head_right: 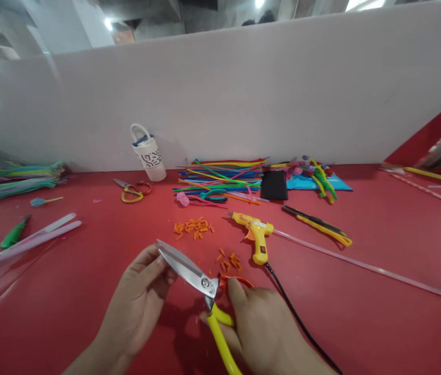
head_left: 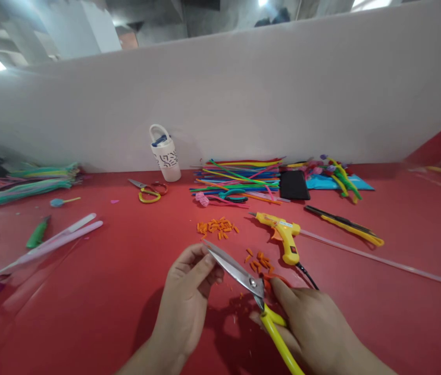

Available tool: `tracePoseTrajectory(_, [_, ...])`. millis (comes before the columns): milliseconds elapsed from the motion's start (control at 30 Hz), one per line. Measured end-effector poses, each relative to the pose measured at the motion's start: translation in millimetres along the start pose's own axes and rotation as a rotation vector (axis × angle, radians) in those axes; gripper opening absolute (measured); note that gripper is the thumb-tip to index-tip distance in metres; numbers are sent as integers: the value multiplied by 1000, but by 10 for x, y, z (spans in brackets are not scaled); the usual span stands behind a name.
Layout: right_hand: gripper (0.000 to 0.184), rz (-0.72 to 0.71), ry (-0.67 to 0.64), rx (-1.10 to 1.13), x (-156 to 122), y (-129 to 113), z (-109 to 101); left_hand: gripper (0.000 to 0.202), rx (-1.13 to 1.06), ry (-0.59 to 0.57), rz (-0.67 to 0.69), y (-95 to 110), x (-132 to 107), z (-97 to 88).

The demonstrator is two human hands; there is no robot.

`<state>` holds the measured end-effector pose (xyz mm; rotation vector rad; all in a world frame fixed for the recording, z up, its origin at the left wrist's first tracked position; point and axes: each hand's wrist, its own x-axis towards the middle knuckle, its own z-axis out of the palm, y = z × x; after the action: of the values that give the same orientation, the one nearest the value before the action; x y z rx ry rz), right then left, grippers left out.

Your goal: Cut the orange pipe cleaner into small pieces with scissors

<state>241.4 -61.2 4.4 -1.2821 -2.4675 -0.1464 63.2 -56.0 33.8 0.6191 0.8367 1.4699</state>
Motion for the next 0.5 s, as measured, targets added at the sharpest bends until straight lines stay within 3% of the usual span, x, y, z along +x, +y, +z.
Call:
tracePoseTrajectory(333, [33,50,-28,26,14,47,-19,7,-3,20,18,-9,34,-31])
tracePoseTrajectory(433, [32,168,-89,206,45,46,-51,5,-15,1,-26,-28,40,-25])
tracePoseTrajectory(500, [32,274,-123,454,79,23,-101,4,-15,-44,-118,-62,23,-17])
